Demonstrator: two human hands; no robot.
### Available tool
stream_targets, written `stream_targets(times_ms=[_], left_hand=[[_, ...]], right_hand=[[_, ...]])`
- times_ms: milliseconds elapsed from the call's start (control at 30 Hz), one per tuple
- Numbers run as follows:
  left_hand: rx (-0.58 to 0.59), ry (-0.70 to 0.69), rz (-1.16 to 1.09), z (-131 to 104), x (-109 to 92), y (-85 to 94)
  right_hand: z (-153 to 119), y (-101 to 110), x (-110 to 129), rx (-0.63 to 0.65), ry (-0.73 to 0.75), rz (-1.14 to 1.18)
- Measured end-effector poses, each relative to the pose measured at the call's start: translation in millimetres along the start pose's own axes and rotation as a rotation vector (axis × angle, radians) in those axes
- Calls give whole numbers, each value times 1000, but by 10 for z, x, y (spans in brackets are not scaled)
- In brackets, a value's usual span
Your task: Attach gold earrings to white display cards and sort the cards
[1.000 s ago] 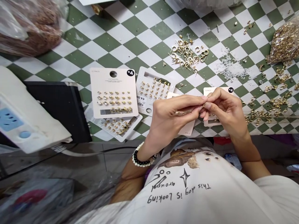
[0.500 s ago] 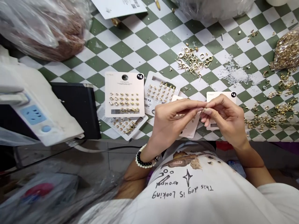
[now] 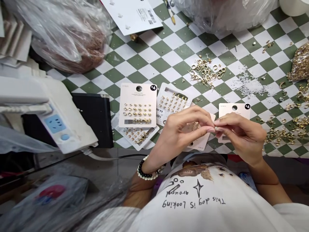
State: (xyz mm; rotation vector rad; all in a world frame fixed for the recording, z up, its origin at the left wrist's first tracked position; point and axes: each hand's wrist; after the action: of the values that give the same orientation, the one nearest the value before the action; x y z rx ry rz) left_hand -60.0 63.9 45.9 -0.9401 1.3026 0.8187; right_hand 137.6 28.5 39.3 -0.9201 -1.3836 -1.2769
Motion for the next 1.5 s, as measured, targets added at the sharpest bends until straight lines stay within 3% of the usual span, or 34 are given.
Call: stream_targets(times_ms=[167,300,533,767,1000,1300,1500], left_hand=[[47,-87,154,-57,-16,40],[86,-158,274,-89,-23,40],[77,-173,247,-65,49,57],[82,-182,107,-33,72,94],[69,-201,235,-35,101,57],[125,-215,68,-77,171,57],[82,-257,105,-75,166,-2]], right_hand=[[-1,12,-4,74,20,-12],[-18,12,-22,56,34,-76],[-35,-22,-42,37,41,-71],[10,-39,52,20,-108,78],[41,-71,64,-39,-128,62],[64,7,110,156,-327,312],[51,19,89,165,-341,349]])
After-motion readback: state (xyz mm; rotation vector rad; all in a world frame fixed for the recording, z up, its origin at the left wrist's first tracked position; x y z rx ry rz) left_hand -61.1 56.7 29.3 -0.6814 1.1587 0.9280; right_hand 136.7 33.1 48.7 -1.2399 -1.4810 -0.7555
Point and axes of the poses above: each hand's wrist, its own z-axis towards the middle knuckle, its own y-axis out of the back of the hand, x = y × z, and after that the axes turned 9 degrees about -z, right-handed
